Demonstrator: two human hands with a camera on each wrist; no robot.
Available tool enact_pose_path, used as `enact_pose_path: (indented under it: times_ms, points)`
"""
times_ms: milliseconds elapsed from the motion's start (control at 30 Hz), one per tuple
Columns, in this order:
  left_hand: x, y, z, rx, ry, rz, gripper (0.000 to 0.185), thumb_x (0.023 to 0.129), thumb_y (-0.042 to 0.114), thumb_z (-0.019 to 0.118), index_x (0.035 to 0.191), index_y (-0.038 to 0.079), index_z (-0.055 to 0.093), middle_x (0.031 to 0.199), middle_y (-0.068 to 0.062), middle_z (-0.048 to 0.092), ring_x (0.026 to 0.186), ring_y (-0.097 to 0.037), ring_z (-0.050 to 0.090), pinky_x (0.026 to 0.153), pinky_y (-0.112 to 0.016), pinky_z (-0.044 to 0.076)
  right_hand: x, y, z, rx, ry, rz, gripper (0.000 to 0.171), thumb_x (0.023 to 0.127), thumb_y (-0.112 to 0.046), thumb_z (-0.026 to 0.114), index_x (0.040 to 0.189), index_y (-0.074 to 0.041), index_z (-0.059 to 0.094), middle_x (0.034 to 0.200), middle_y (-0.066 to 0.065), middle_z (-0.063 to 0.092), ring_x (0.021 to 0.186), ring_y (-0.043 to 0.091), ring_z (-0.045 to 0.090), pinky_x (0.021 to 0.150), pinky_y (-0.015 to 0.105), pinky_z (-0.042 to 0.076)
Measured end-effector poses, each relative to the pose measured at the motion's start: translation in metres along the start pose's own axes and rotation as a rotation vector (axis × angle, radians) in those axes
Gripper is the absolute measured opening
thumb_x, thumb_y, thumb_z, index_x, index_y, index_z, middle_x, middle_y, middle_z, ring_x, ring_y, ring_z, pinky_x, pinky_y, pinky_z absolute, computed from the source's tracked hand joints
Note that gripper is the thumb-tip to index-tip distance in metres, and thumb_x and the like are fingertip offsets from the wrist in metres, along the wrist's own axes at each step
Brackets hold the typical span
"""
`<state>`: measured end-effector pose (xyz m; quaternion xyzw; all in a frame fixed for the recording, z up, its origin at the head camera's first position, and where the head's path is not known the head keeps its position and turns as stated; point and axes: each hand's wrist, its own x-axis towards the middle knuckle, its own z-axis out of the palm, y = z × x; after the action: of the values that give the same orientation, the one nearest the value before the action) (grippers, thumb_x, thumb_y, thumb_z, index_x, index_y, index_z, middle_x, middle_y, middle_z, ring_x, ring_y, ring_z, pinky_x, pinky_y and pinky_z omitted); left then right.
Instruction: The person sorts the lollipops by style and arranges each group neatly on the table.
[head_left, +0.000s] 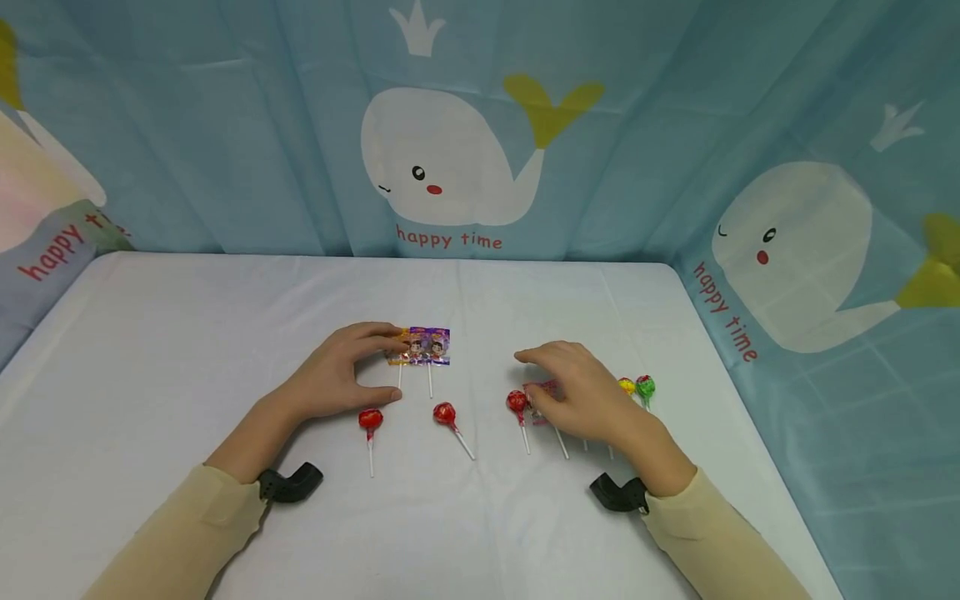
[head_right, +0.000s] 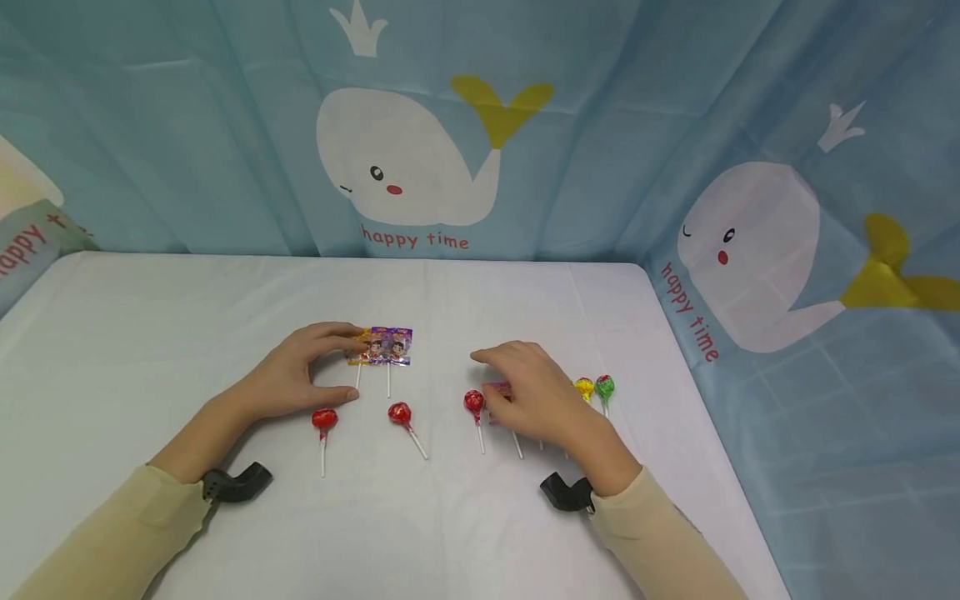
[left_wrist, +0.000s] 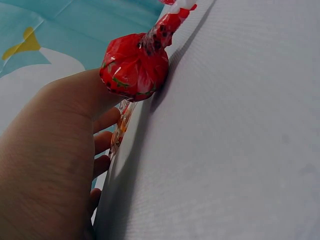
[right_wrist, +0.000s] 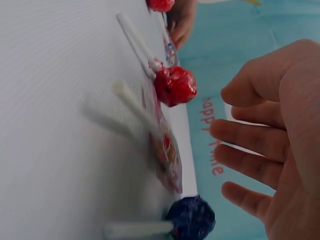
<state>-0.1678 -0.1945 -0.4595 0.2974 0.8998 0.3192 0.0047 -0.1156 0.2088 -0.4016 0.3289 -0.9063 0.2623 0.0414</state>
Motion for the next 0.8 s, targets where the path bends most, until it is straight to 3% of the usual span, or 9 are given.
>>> enact_pose_path:
  times_ms: [800]
  points:
    - [0.000,0.000,0.001,-0.011,0.005,0.013,0.067,0.083,0.044,0.095,0.143,0.025,0.073,0.159,-0.001,0.056,0.151,-0.031,0.045,0.124,-0.063,0.035,-0.030,0.017,-0.007,-0.090,-0.046,0.019,0.049,0.090,-0.011,0.072,0.139,-0.009,0.072,0.140,0.003,0.071,0.134,0.028,0.062,0.117,0.057,0.045]
